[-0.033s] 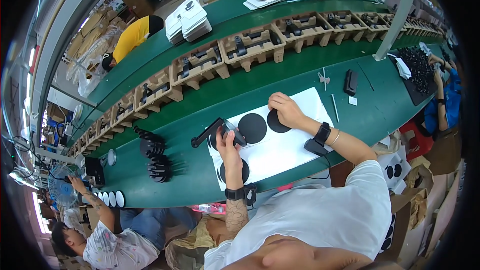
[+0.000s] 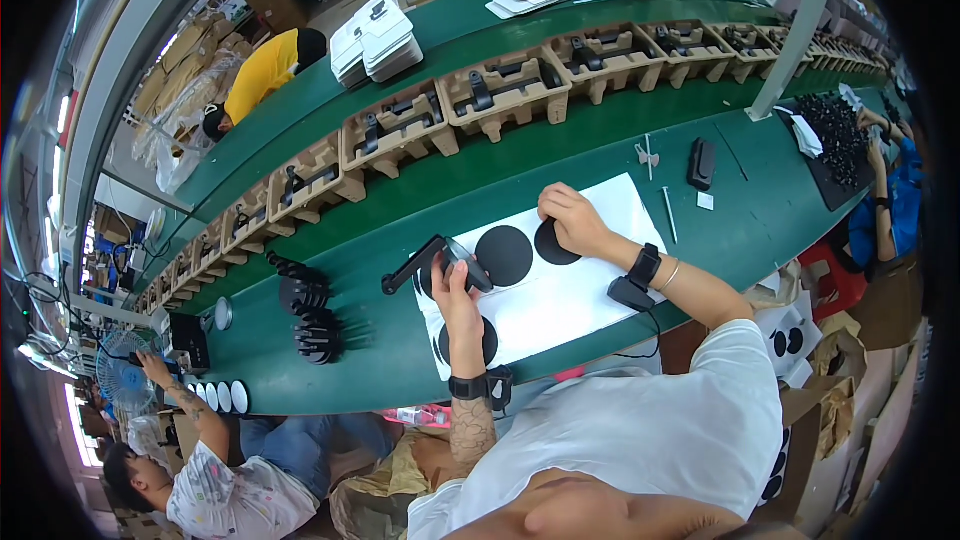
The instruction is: The person peels a circular pad from a backing sheet, presses it onto the base of a stand, and sets the stand aside. After repeating this process several times, the person begins peeling small adhesive dots from another sheet.
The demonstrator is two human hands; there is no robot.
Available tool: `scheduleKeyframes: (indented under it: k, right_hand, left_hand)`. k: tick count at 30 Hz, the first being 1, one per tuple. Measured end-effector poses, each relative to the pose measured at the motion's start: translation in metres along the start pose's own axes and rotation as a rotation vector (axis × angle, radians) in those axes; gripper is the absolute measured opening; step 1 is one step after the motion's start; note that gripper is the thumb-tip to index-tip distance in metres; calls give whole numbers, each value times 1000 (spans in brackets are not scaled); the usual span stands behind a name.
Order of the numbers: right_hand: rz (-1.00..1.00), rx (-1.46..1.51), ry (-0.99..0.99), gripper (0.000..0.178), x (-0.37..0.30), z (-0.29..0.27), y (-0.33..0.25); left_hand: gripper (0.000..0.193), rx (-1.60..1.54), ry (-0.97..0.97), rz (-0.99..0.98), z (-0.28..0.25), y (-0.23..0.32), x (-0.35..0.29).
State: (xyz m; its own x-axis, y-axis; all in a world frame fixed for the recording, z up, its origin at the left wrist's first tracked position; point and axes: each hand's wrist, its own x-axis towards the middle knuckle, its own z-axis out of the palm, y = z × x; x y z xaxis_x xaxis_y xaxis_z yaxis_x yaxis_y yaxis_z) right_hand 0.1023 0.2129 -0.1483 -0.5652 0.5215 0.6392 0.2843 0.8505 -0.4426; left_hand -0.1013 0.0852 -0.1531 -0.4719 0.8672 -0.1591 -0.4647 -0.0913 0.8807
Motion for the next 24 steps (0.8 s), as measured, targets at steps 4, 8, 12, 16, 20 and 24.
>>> scheduleKeyframes:
  k: [4,8,12,16,20,24]
  right_hand:
    - [139,159,171,19,-7,-1,15]
    - [538,969,551,15,-23,-14,72]
    - [393,1220,649,6,1,-39,-1]
    - [572,932,450,14,-9,-58,-133]
    - [535,1301,294,18,-11,-50,-183]
    - [677,1486,215,15,-6,-43,-198]
  left_hand:
    - [49,-8,14,8,2,4,0]
    - [59,-5,-40,0,0,9,-5]
    - [60,-278,-237,-12,-10,20,-26]
    - [70,-506,-385,-54,21,63,-79]
    - [73,-415,-306,100,38,76,-104]
    - [74,-327,-312,174,39,82,-116]
